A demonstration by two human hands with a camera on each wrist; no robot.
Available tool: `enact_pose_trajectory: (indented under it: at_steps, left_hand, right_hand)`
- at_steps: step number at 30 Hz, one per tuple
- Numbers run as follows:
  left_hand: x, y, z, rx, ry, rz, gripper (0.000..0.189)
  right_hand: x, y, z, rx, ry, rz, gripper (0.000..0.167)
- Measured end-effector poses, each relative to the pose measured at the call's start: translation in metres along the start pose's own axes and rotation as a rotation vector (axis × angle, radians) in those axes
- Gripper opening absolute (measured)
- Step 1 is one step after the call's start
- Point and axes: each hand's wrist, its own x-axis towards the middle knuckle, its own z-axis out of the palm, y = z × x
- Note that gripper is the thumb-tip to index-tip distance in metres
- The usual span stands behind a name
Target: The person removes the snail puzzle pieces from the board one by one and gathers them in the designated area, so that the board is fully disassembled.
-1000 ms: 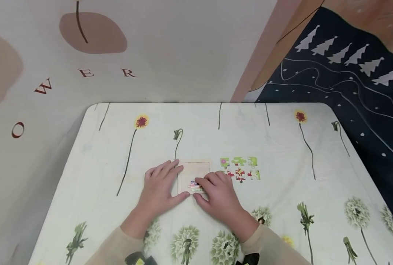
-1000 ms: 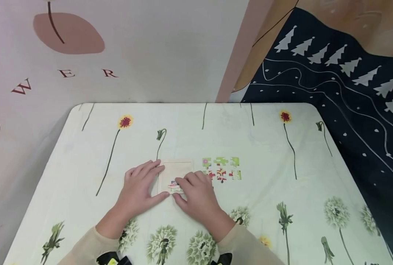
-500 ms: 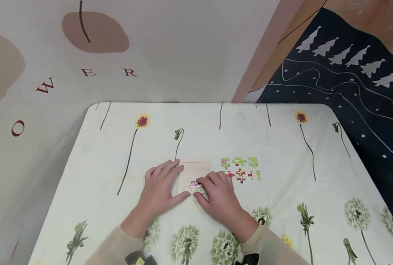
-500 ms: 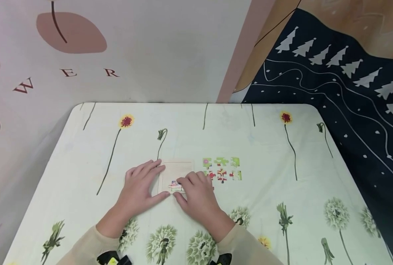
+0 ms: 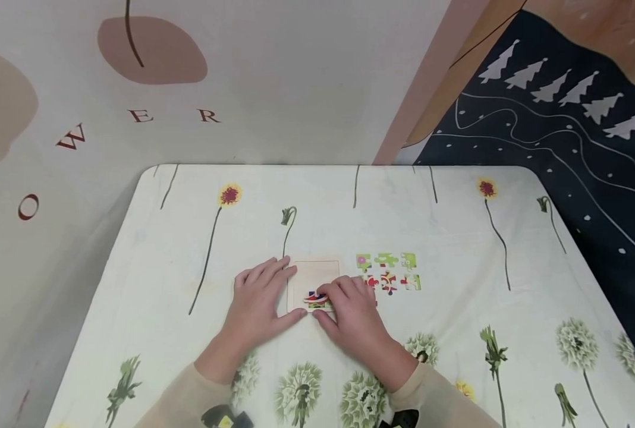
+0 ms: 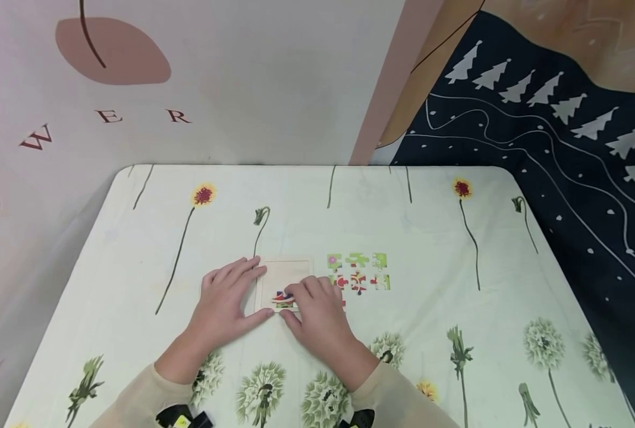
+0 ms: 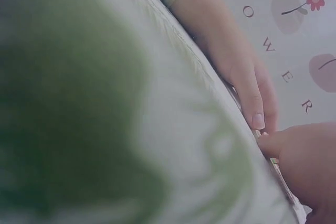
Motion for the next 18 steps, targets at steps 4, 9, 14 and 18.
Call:
enact_pose_trajectory:
  at_steps: [4,9,14,18]
  left_hand:
    - [-0.0005,-0.0002,0.0002,-0.002,-0.004,-0.003,0.085]
    - [-0.0005,-0.0007,0.0011,-0.007,-0.005,-0.004,0.085]
    - [-0.0007,-0.0005,0.0013,0.000,-0.007,-0.006,0.085]
    - [-0.0002,-0.0004,0.0008,0.004,-0.008,-0.005,0.085]
  right_hand:
    - [-0.0002,0.0005,0.0011,0.020,0.062,-0.040,0.037]
    - [-0.0003,0.0023,0.0031,0.030,0.149,-0.092,0.039]
    - [-0.0009,0.0026,0.0030,0.041,0.193,-0.083,0.038]
    - [-0.0023,0.0036,0.0015,0.041,0.219,-0.092,0.037]
